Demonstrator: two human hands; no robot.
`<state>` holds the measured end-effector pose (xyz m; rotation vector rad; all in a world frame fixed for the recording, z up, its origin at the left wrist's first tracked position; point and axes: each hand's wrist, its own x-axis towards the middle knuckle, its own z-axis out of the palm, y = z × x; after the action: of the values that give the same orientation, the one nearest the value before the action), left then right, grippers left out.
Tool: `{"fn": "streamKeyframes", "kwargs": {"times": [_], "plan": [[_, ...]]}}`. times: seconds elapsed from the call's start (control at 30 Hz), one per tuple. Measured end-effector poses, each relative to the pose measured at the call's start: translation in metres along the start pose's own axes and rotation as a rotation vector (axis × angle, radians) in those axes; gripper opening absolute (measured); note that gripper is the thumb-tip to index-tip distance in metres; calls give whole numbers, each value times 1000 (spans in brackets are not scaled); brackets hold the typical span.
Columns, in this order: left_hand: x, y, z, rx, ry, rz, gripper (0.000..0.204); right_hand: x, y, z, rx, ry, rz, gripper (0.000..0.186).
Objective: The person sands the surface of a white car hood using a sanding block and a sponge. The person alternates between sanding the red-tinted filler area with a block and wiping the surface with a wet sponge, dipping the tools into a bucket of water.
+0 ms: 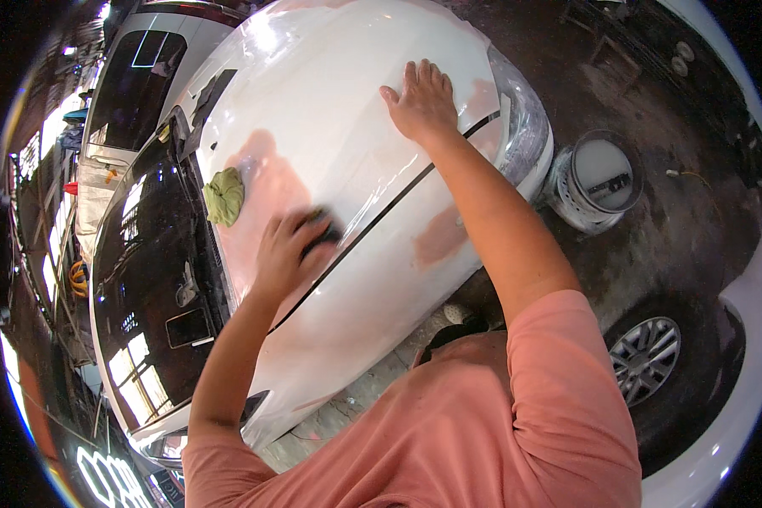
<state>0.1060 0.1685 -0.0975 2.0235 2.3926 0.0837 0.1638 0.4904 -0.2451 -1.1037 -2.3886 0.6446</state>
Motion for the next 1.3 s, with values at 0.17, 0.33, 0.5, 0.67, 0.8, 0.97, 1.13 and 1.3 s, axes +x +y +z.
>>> {"fn": "streamKeyframes", "kwargs": {"times": [0.17,0.33,0.5,0.67,0.8,0.97,1.13,1.3], "plan": [[-58,-11,-16,28,-13,-24,40,-2,-7,9,1,136,-26,79],[67,1,18,-15,103,45,32,1,-6,12,-31,81,-65,81],[-25,-9,-2,34,39,4,41,3,0,11,-4,78,-8,82],[-23,-15,-9,17,48,7,39,-1,-12,-3,-25,-3,24,84],[86,-9,27,9,143,20,31,-4,-14,5,2,-20,-12,84],[28,-2,19,36,167,-4,34,2,3,8,-2,21,16,83],[-12,-3,4,33,100,-96,39,-1,-7,1,-44,7,16,82],[109,2,31,24,114,-95,38,-8,-11,11,23,13,-26,81]]}}
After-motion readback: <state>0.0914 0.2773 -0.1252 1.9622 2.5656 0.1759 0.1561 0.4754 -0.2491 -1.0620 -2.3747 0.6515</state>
